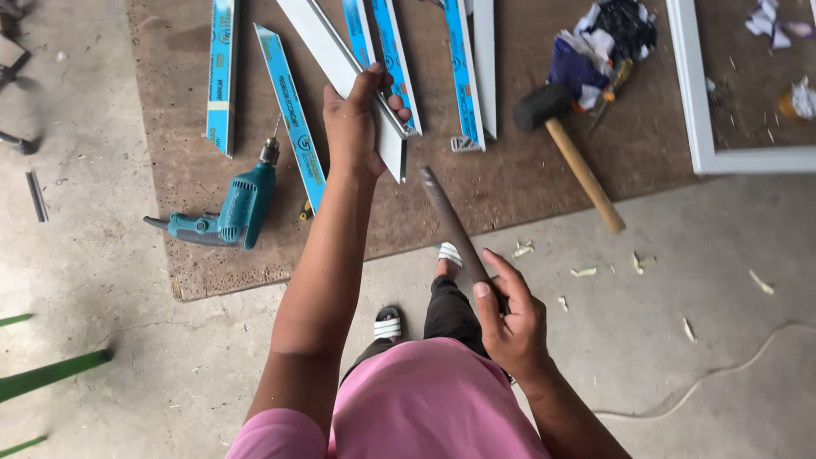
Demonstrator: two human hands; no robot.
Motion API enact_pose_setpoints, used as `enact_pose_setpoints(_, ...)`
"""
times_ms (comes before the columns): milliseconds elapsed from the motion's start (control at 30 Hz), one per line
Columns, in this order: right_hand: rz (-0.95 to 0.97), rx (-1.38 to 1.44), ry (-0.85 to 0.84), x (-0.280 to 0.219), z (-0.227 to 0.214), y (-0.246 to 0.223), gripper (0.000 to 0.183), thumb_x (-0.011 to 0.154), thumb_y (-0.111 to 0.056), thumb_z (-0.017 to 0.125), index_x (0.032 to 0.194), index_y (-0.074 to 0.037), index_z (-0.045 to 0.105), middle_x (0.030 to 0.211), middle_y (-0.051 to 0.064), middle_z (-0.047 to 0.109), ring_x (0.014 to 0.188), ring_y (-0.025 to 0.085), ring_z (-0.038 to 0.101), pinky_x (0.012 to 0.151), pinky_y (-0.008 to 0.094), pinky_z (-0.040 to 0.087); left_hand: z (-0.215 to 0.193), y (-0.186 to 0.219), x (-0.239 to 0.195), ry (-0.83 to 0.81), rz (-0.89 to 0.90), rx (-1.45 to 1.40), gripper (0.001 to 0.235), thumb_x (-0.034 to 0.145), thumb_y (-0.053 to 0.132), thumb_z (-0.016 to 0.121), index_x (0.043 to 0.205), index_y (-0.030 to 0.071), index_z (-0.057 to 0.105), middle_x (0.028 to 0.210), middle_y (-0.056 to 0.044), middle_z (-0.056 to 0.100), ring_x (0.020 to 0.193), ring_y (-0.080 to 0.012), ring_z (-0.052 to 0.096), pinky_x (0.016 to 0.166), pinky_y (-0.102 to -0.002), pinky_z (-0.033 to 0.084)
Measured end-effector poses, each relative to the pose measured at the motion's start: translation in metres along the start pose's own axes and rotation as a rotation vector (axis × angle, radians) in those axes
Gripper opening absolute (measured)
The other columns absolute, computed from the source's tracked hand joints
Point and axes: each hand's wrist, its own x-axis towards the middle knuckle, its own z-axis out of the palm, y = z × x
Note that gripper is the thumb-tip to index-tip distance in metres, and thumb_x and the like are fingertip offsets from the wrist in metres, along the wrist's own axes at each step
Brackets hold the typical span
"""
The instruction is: Filing the edges of aluminum profiles and organizing them on a workbench
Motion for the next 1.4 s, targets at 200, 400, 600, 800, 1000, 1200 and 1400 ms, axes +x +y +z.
enact_pose_setpoints(200, -0.023, -0.088, 0.128, -0.067, 0.013, -0.017, 0.035, 0.101, -0.018, 0.058, 0.131, -0.002, 0.064, 0.115, 0.013, 0.078, 0.098, 0.019, 0.077, 0.082, 0.028, 0.059, -0.007, 0.000, -0.058, -0.102, 0.019, 0.003, 0.044, 0.076, 0.015, 0.079, 0.099, 0.007, 0.042, 0.078, -0.016, 0.060, 0.044, -0.0218, 0.059, 0.036, -0.038, 0.053)
enact_pose_setpoints(400, -0.101, -0.151, 0.168, -0.037, 0.017, -0.019, 0.030, 0.104, -0.025, 0.057, 0.128, -0.006, 0.059, 0.108, 0.012, 0.076, 0.098, 0.030, 0.076, 0.079, 0.038, 0.056, -0.002, -0.033, -0.125, -0.157, -0.016, 0.122, 0.040, 0.087, 0.011, 0.069, 0.098, 0.015, 0.031, 0.072, -0.015, 0.052, 0.037, -0.0237, 0.055, 0.027, -0.040, 0.045)
enact_pose_setpoints(600, -0.057, -0.180, 0.085, -0.107, 0.007, 0.003, 0.026, 0.101, -0.027, 0.060, 0.117, -0.006, 0.064, 0.105, 0.011, 0.078, 0.095, 0.029, 0.077, 0.076, 0.040, 0.058, -0.029, -0.001, -0.117, 0.006, 0.208, 0.241, 0.036, 0.086, 0.010, 0.070, 0.098, 0.012, 0.035, 0.068, -0.013, 0.053, 0.039, -0.0234, 0.056, 0.031, -0.041, 0.047)
enact_pose_setpoints(800, -0.176, -0.215, 0.035, -0.091, -0.019, 0.018, 0.023, 0.104, -0.026, 0.058, 0.119, -0.008, 0.059, 0.101, 0.010, 0.077, 0.089, 0.030, 0.077, 0.067, 0.040, 0.056, -0.022, -0.022, -0.181, 0.004, 0.126, 0.155, 0.039, 0.087, 0.019, 0.070, 0.103, 0.008, 0.036, 0.071, -0.016, 0.053, 0.035, -0.0282, 0.056, 0.026, -0.043, 0.045)
enact_pose_setpoints(1000, 0.306, 0.319, -0.105, -0.156, -0.096, 0.065, 0.027, 0.101, -0.026, 0.059, 0.119, -0.007, 0.052, 0.064, -0.001, 0.045, 0.049, 0.006, 0.035, 0.044, 0.025, 0.029, -0.043, -0.027, -0.167, 0.210, -0.051, -0.272, 0.021, 0.071, 0.032, 0.068, 0.076, 0.023, 0.050, 0.056, 0.006, 0.034, 0.040, -0.0106, 0.030, 0.037, -0.027, 0.021)
enact_pose_setpoints(1200, 0.207, 0.618, -0.394, -0.174, -0.121, 0.036, 0.055, 0.105, -0.023, 0.048, 0.157, -0.006, 0.039, 0.064, -0.004, 0.024, 0.053, 0.008, 0.023, 0.046, 0.024, 0.025, -0.006, -0.055, -0.224, 0.201, -0.061, -0.252, 0.034, 0.073, 0.040, 0.070, 0.066, 0.026, 0.039, 0.049, 0.007, 0.027, 0.038, -0.0106, 0.024, 0.038, -0.027, 0.015)
enact_pose_setpoints(1400, 0.226, 0.639, -0.407, -0.180, -0.130, 0.053, 0.052, 0.106, -0.024, 0.048, 0.154, -0.007, 0.044, 0.064, -0.004, 0.029, 0.053, 0.008, 0.026, 0.045, 0.024, 0.027, 0.004, -0.071, -0.252, 0.173, -0.029, -0.260, 0.032, 0.073, 0.042, 0.071, 0.067, 0.025, 0.044, 0.049, 0.004, 0.035, 0.037, -0.0115, 0.029, 0.037, -0.026, 0.019)
